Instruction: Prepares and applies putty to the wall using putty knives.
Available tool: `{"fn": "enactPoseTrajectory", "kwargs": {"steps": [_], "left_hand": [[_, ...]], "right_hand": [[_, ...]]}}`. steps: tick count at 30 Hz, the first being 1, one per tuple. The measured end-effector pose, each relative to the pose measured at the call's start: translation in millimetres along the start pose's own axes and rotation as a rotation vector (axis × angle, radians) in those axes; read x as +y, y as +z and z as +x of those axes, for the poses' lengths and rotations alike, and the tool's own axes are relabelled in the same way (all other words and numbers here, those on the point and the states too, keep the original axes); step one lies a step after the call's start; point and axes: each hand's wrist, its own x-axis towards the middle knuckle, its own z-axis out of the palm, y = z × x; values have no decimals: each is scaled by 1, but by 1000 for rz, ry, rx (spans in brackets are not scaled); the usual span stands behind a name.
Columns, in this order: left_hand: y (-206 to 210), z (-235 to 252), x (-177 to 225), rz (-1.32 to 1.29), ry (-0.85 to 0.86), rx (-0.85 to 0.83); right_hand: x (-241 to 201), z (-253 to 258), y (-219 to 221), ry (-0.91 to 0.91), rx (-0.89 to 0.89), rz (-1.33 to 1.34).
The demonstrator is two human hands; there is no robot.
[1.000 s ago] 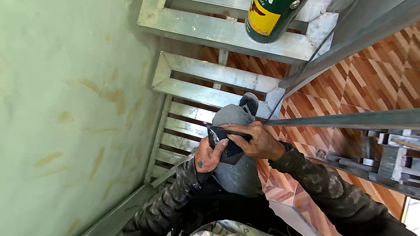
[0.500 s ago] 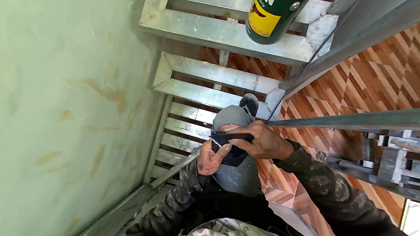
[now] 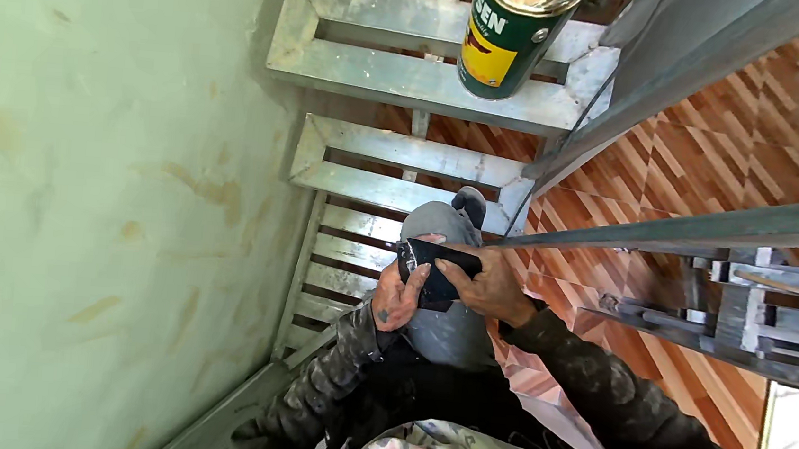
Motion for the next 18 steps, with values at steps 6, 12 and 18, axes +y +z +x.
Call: {"fn": "enactPoseTrajectory", "kwargs": {"steps": [6, 12, 18], "left_hand": [[-10, 1, 1, 71, -65, -13], [-19, 0, -3, 42, -90, -69], [-32, -20, 13, -415, -330, 149]], "right_hand": [[5, 25, -7, -207, -171, -12], [6, 50, -13, -258, -397, -21], [-23, 58, 0, 59, -204, 194]]}}
